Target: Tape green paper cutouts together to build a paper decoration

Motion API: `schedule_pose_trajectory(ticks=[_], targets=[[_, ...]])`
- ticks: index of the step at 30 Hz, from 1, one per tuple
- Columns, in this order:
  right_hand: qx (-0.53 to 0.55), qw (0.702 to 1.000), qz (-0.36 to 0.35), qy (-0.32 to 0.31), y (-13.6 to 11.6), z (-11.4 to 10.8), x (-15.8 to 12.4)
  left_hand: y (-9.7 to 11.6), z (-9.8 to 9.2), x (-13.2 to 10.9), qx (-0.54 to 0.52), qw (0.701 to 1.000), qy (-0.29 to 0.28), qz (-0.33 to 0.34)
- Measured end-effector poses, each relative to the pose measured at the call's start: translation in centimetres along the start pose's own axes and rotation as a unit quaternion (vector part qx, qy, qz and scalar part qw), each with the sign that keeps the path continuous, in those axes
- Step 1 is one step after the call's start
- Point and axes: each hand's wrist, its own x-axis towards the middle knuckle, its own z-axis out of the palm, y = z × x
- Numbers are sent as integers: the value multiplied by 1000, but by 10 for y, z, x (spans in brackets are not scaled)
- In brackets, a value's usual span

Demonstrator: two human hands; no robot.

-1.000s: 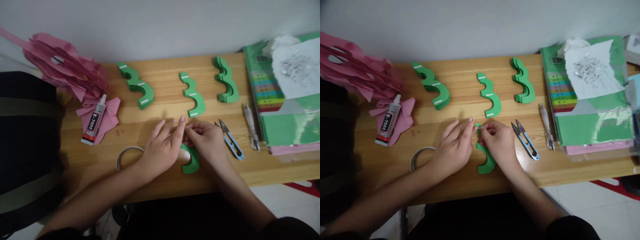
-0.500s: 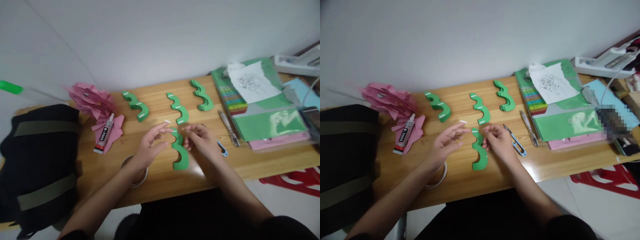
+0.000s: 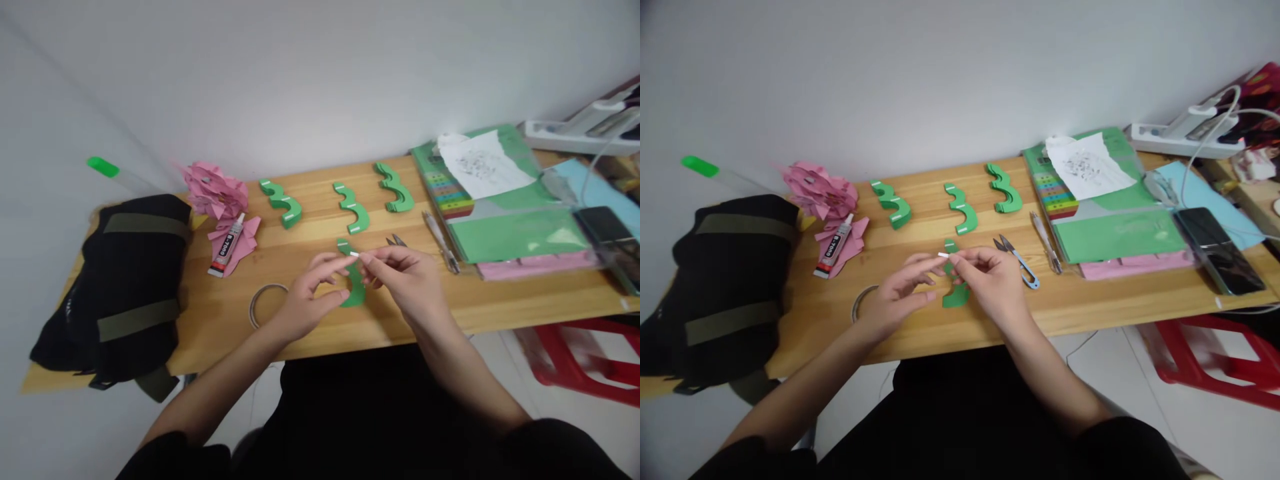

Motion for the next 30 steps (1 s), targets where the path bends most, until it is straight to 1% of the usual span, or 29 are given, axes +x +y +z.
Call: schedule_pose_trajectory(ticks=[2,4,6,8,9,10,12,14,16,21,23,26,30], targets=[[5,1000,-8,6,1,-2,-3,-1,2,-4,92,994,-7,50],[5,1000,-6,-2,3,-5,-5,-1,3,-7,207,973,-4,99],[-4,1000,2,-10,6,-10,-6,-1,1,-10,343,928,12,142],[-21,1000,15,-2,10,-18,-7,-3,-5,-11,450,878,17,161],[-32,999,24,8,12,-22,-7,-4,-9,-10,479,862,5,164],[-42,998,34,17,14,-27,-8,-6,-14,-9,493,853,-21,169],[-62,996,56,23,18,-33,-10,-10,-23,-5,491,846,-100,183],[-84,993,77,15,21,-36,-15,-16,-30,1,473,840,-176,199],[-98,991,94,10,24,-34,-22,-24,-32,9,460,837,-214,205],[-101,978,176,-40,31,-17,-38,-41,-28,20,447,844,-229,187],[-106,973,201,-43,36,-10,-41,-43,-28,21,437,852,-228,176],[-122,969,211,-35,43,-3,-41,-44,-28,20,420,863,-225,167],[-141,964,221,-38,46,-2,-40,-43,-28,20,415,867,-225,159]])
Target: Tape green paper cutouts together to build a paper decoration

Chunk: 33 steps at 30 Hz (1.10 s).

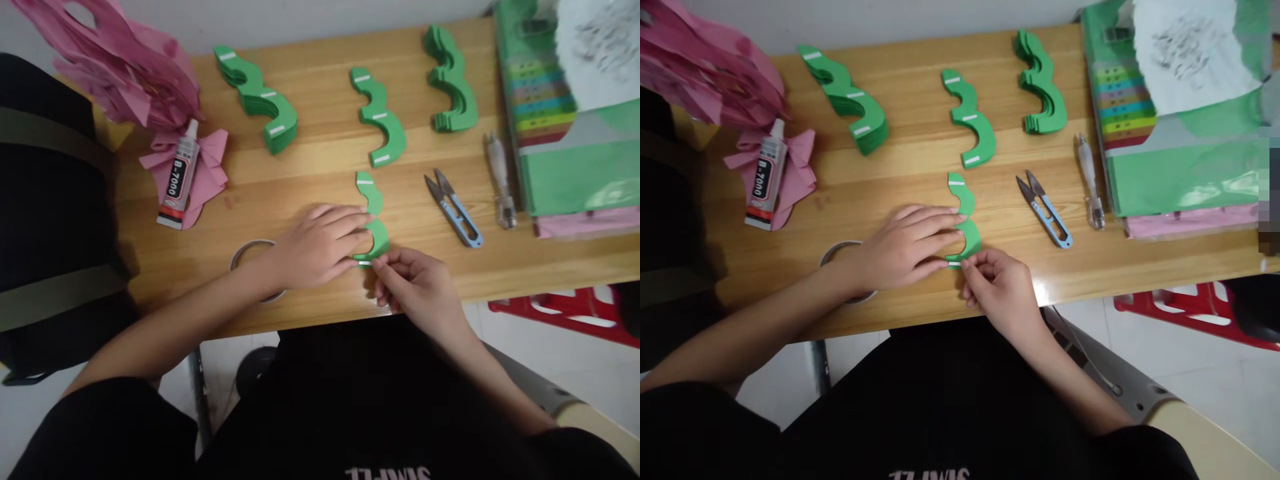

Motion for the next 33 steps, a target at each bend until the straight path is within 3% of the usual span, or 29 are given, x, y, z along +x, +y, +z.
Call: schedule_pose_trajectory(ticks=[3,8,14,22,33], targets=[[24,1000,-6,17,-5,-6,2,1,0,-1,7,1000,10,1],[51,990,-92,96,-23,-18,23,3,1,-4,31,999,41,15],[28,997,-75,22,-33,-15,47,7,2,-3,36,998,58,-11],[8,999,-35,7,-27,-11,48,9,2,-3,78,995,67,-7],[0,999,-35,9,-26,-11,50,12,2,-3,142,988,67,-3]])
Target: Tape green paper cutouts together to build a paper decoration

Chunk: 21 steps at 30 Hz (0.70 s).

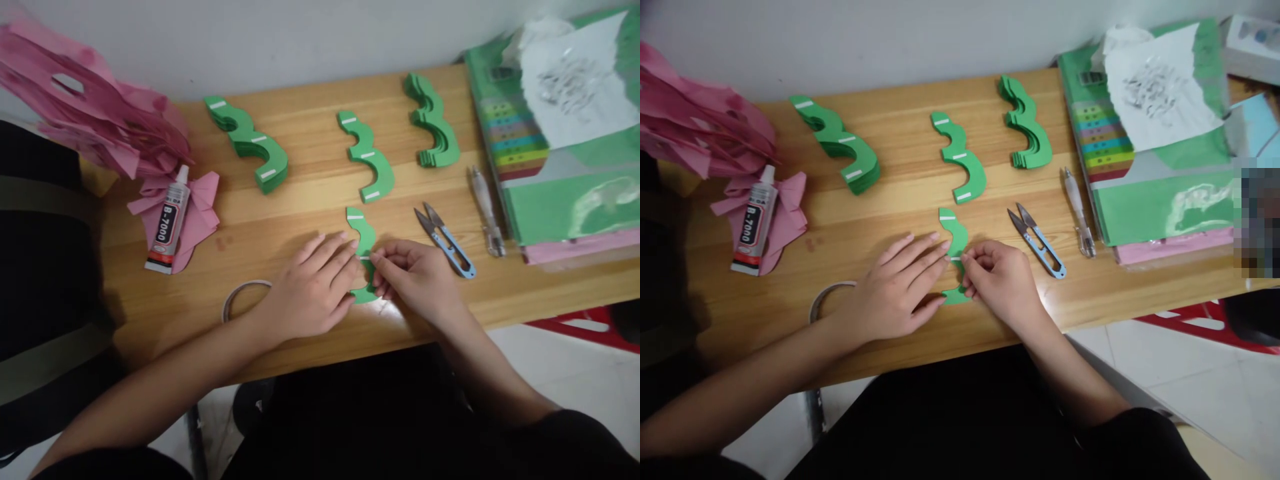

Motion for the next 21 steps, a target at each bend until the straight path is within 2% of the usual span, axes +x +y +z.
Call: schedule_pose_trajectory(ticks=[11,15,18,21], targets=[[-38,999,-9,22,3,2,-1,3,-2,-1,38,999,-23,3],[-127,989,-51,55,3,5,-1,5,-3,0,58,998,-33,8],[-228,965,-83,94,0,2,1,6,-4,0,72,997,-38,10],[-289,946,-83,124,-2,-4,5,7,-6,-1,85,995,-45,11]])
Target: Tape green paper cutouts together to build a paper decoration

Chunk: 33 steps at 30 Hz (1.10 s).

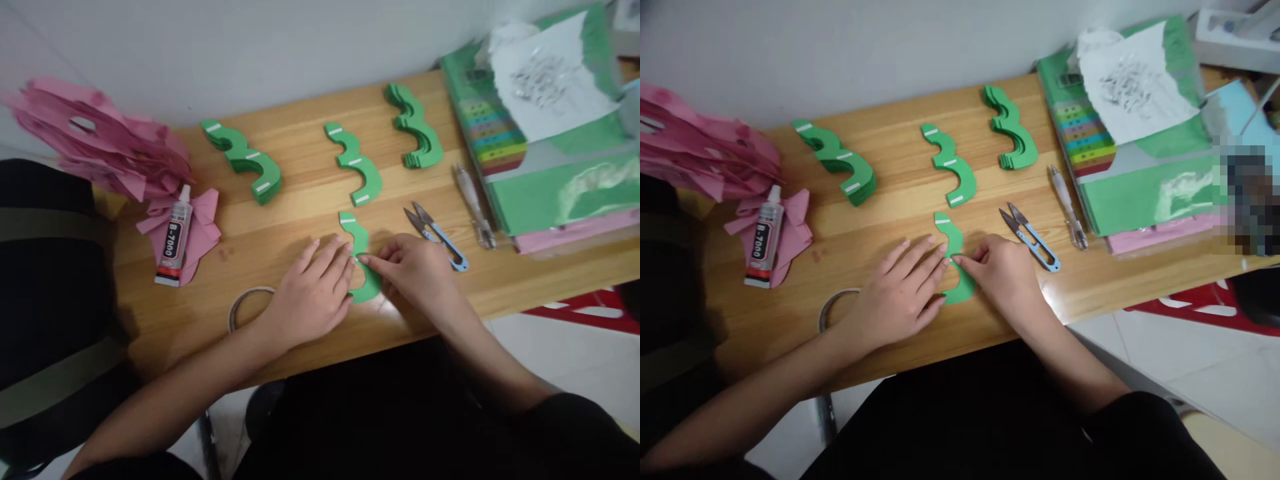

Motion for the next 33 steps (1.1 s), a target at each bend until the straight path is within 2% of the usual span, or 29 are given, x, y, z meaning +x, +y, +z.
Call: schedule_pose_trajectory(ticks=[2,5,8,10,13,14,15,17,19,21,23,25,29,31,33], targets=[[31,999,22,-28,3,-3,3,1,0,0,-8,1000,-2,-3],[165,977,62,-117,7,-8,6,0,3,1,-72,997,7,-30],[280,948,64,-140,9,-12,5,-11,-1,3,-166,982,60,-70],[319,940,50,-113,12,-14,2,-23,-17,1,-188,971,105,-106],[320,947,1,-37,24,-18,-4,-35,-55,-16,-134,954,154,-221],[297,954,-29,12,31,-20,-6,-34,-67,-25,-114,949,139,-260],[264,961,-60,64,38,-22,-8,-30,-77,-36,-98,948,96,-289],[188,963,-109,157,53,-29,-8,-13,-86,-60,-84,944,-22,-318],[109,963,-136,206,66,-36,-6,8,-83,-83,-75,937,-117,-322],[20,961,-160,224,75,-42,-2,29,-71,-102,-56,931,-143,-331],[-42,953,-195,228,80,-46,1,43,-59,-117,-34,925,-117,-360],[-60,946,-225,226,82,-46,0,49,-51,-128,-18,919,-84,-384],[-21,933,-281,225,74,-33,-18,46,-46,-134,-40,923,-39,-381],[15,923,-330,197,62,-22,-33,44,-47,-129,-87,927,-25,-363],[40,908,-394,136,47,-10,-48,47,-50,-119,-144,926,-8,-348]])
